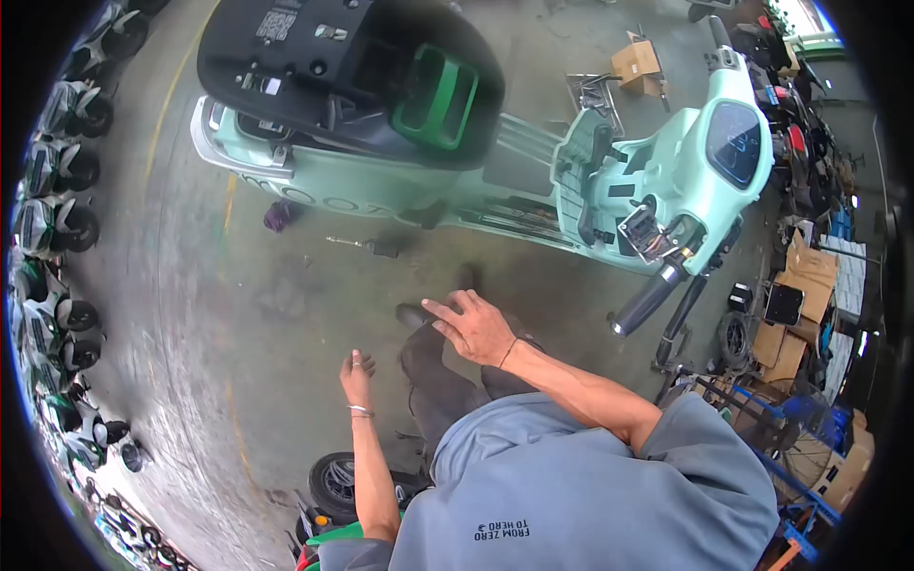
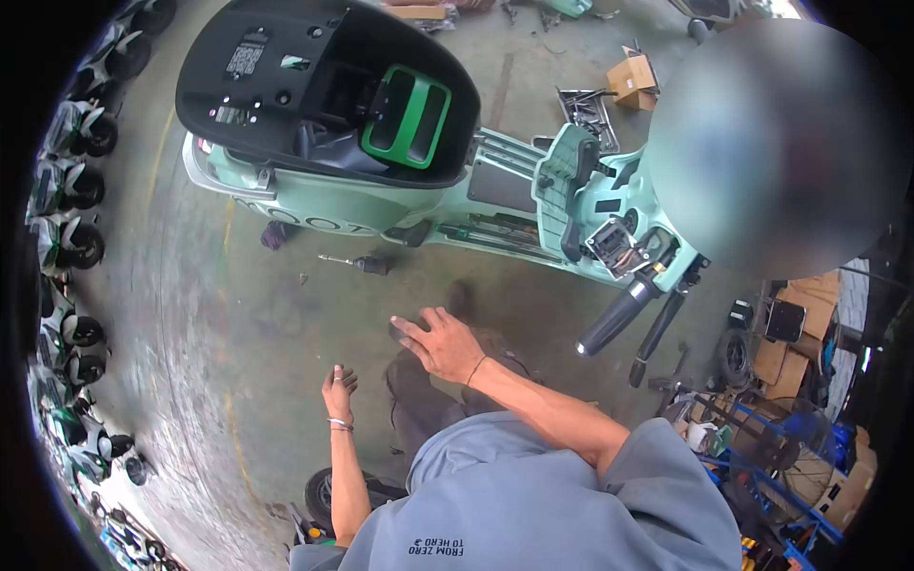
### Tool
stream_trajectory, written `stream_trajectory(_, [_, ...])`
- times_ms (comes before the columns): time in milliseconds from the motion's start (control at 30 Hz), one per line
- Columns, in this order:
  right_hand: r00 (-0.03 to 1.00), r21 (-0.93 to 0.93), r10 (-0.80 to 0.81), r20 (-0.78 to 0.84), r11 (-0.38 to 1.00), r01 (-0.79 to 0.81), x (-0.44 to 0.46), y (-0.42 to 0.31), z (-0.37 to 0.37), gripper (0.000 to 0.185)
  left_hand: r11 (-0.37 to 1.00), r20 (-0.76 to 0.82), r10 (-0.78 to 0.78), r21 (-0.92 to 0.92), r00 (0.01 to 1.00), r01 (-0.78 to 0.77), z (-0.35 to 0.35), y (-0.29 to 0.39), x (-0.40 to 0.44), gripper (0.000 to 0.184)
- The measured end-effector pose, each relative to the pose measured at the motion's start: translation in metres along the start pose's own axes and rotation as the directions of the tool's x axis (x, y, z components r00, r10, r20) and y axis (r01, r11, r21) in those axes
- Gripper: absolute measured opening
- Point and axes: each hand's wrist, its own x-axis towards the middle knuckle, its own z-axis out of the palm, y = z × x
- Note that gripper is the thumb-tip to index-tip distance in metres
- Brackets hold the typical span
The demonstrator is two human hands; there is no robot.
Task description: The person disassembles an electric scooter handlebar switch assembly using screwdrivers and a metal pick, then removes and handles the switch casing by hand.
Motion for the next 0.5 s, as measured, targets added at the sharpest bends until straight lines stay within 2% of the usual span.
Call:
stream_trajectory(67, [0.995,0.1,0.071,-0.067,0.993,-0.064,-0.009,-0.011,-0.046,0.039,0.996,-0.009,0.071,-0.044,0.997,-0.072,0.027,0.047,-0.022,0.056])
stream_trajectory(133, [0.988,0.181,0.131,-0.077,0.977,-0.115,-0.023,-0.012,-0.078,0.037,0.968,0.104,0.233,-0.125,0.967,-0.219,0.062,0.1,-0.045,0.058])
stream_trajectory(200, [0.95,0.256,0.12,-0.287,0.966,-0.045,-0.032,-0.006,-0.104,0.037,0.955,0.262,0.273,-0.189,0.926,-0.228,0.108,0.143,-0.062,0.056])
stream_trajectory(233, [0.946,0.257,0.12,-0.3,0.965,-0.041,-0.038,-0.009,-0.116,0.037,0.952,0.357,0.296,-0.187,0.886,-0.242,0.134,0.163,-0.072,0.055])
stream_trajectory(300, [0.828,0.327,0.148,-0.54,0.944,0.045,-0.046,-0.019,-0.143,0.033,0.948,0.537,0.312,-0.225,0.784,-0.224,0.191,0.199,-0.094,0.054])
stream_trajectory(367, [0.808,0.36,0.172,-0.564,0.931,0.053,-0.055,-0.03,-0.166,0.03,0.953,0.702,0.295,-0.261,0.649,-0.152,0.247,0.22,-0.116,0.053])
stream_trajectory(433, [0.741,0.271,0.103,-0.663,0.957,0.109,-0.057,-0.034,-0.187,0.031,0.946,0.799,0.296,-0.167,0.524,-0.279,0.296,0.239,-0.141,0.057])
stream_trajectory(467, [0.689,0.306,0.16,-0.706,0.947,0.094,-0.057,-0.038,-0.197,0.027,0.892,0.826,0.351,-0.151,0.441,-0.427,0.315,0.247,-0.155,0.061])
stream_trajectory(500, [0.676,0.316,0.183,-0.714,0.946,0.078,-0.059,-0.039,-0.206,0.027,0.826,0.868,0.387,-0.175,0.312,-0.535,0.33,0.249,-0.157,0.072])
